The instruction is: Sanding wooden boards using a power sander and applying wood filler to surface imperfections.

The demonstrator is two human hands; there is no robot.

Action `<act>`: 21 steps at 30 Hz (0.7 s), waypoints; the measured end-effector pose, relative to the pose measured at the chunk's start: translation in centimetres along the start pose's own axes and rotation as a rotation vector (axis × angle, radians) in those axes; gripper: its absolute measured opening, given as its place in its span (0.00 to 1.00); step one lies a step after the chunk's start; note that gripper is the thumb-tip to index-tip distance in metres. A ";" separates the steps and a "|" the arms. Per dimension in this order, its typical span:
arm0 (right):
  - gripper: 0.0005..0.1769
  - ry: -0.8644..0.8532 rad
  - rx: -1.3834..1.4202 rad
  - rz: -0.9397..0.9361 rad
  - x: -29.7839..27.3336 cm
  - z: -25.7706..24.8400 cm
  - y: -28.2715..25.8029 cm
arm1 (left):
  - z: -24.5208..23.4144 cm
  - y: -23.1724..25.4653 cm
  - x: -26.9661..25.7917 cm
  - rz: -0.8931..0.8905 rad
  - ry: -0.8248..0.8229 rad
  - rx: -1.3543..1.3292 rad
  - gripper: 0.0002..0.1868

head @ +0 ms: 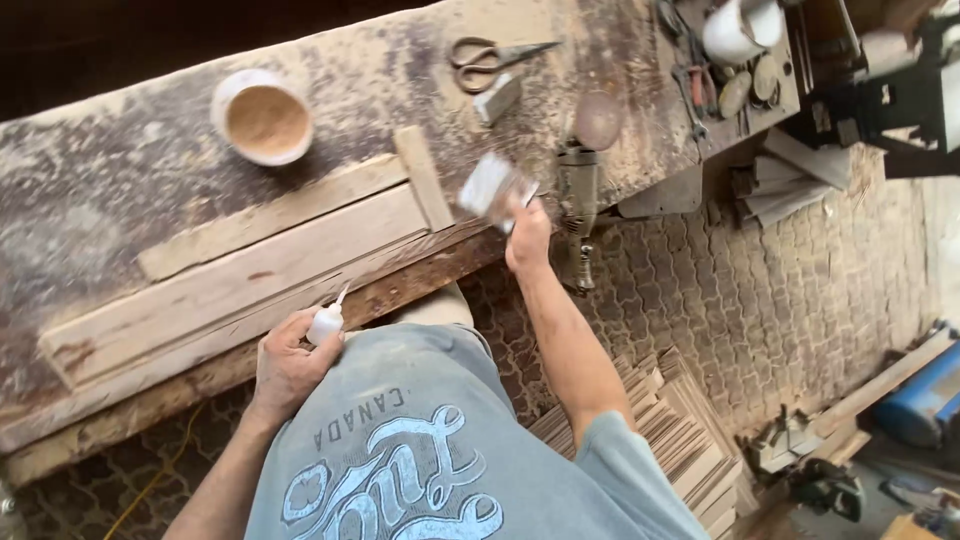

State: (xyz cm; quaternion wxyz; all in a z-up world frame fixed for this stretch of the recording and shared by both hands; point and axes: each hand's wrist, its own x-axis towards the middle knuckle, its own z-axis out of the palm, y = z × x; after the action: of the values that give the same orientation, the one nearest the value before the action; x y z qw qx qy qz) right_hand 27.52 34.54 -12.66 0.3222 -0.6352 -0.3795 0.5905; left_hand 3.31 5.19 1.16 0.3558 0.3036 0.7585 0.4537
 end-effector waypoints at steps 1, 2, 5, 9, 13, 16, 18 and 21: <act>0.20 0.107 0.063 -0.026 2.9 -1.3 0.5 | 1.6 0.7 0.8 0.045 0.009 0.034 0.13; 0.31 0.199 0.116 -0.043 5.5 -2.1 1.3 | 2.8 1.3 1.0 0.075 0.030 0.070 0.12; 0.11 -0.231 -0.160 -0.322 -4.7 0.7 -6.5 | 5.8 -0.2 3.3 0.158 0.076 0.072 0.15; 0.29 -0.779 -0.160 0.032 -10.6 3.6 -5.5 | 8.7 3.4 6.1 0.293 0.091 0.158 0.20; 0.25 -0.811 -0.216 0.059 -10.2 5.1 -5.0 | 10.7 3.5 7.6 0.147 -0.159 0.629 0.14; 0.16 -0.683 -0.501 -0.254 -6.3 4.8 -3.3 | 9.6 2.2 7.0 0.035 -0.241 0.705 0.17; 0.11 -0.593 -0.619 -0.455 -2.6 4.1 -1.2 | 8.6 0.1 5.5 -0.051 -0.322 0.686 0.20; 0.16 -0.302 -0.760 -0.734 4.8 2.7 1.4 | 7.1 -5.4 3.6 -0.317 -0.375 0.605 0.25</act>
State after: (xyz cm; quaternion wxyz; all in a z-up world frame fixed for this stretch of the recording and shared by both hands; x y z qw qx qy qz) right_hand 25.08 37.83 -16.56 0.1966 -0.4411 -0.8047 0.3453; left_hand 6.33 9.17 -7.04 0.4484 0.3515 0.8173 0.0854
